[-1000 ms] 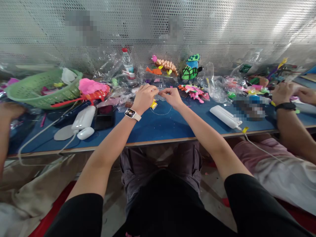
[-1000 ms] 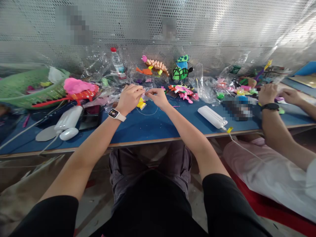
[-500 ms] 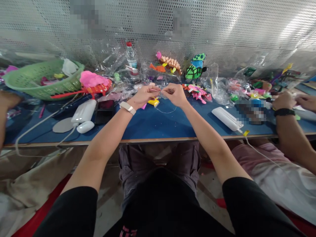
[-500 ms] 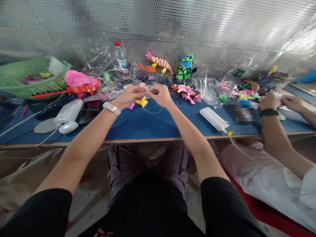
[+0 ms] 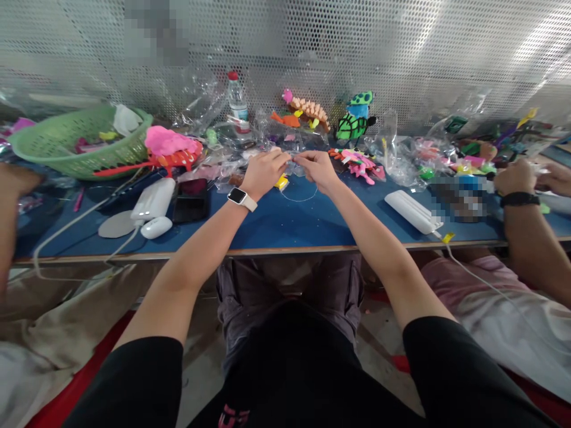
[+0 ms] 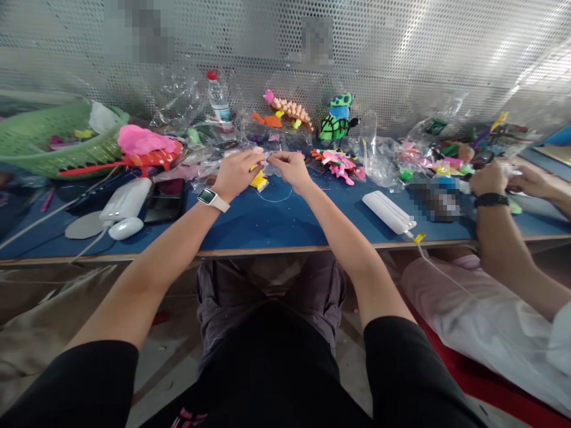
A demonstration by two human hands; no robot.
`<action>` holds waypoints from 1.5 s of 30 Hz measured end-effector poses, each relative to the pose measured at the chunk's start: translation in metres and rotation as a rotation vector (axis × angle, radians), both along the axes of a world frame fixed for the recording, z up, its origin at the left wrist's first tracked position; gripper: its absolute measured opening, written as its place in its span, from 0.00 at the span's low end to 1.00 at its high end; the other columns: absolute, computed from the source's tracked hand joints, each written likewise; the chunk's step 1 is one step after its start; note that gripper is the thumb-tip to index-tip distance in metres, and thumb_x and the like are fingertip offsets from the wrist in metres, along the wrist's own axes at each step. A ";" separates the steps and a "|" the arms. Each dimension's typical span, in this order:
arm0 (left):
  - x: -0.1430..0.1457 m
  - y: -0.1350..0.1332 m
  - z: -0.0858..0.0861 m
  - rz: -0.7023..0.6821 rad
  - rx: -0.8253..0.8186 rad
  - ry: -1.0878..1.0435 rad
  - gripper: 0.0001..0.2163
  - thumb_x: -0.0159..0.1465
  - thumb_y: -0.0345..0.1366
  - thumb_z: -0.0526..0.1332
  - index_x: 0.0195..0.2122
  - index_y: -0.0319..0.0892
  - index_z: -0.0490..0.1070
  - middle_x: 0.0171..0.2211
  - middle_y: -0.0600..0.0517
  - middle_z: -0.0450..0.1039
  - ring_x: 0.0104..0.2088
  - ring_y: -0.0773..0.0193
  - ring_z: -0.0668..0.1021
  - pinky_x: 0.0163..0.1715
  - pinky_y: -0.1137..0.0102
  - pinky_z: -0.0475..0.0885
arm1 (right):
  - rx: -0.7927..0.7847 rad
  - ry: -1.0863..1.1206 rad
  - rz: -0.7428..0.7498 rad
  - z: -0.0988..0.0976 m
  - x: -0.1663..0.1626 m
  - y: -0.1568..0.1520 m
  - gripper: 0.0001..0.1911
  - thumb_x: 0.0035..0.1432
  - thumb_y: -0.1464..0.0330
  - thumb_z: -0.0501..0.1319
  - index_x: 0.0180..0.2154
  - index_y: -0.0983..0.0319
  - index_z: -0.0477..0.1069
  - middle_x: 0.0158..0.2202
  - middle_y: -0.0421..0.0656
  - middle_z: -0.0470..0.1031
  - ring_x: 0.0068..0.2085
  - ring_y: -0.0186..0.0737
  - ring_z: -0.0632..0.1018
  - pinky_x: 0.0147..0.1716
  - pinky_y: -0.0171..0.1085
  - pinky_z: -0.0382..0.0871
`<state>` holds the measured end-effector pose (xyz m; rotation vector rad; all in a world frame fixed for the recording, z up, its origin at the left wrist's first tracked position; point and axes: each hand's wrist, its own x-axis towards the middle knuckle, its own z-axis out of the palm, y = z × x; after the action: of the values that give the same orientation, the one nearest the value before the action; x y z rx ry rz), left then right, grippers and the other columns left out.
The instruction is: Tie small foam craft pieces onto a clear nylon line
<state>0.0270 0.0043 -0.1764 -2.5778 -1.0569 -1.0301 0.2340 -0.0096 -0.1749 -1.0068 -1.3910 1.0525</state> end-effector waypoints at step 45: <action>0.003 -0.002 0.012 -0.054 0.016 0.104 0.14 0.83 0.40 0.54 0.51 0.48 0.80 0.51 0.46 0.85 0.57 0.49 0.77 0.61 0.47 0.69 | 0.249 -0.251 -0.140 0.005 -0.003 -0.006 0.12 0.62 0.74 0.74 0.27 0.60 0.78 0.22 0.34 0.65 0.27 0.33 0.63 0.30 0.38 0.61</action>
<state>0.0297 0.0025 -0.1648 -2.6286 -0.9549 -0.9009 0.2309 -0.0159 -0.1698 -1.0587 -1.5848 0.6472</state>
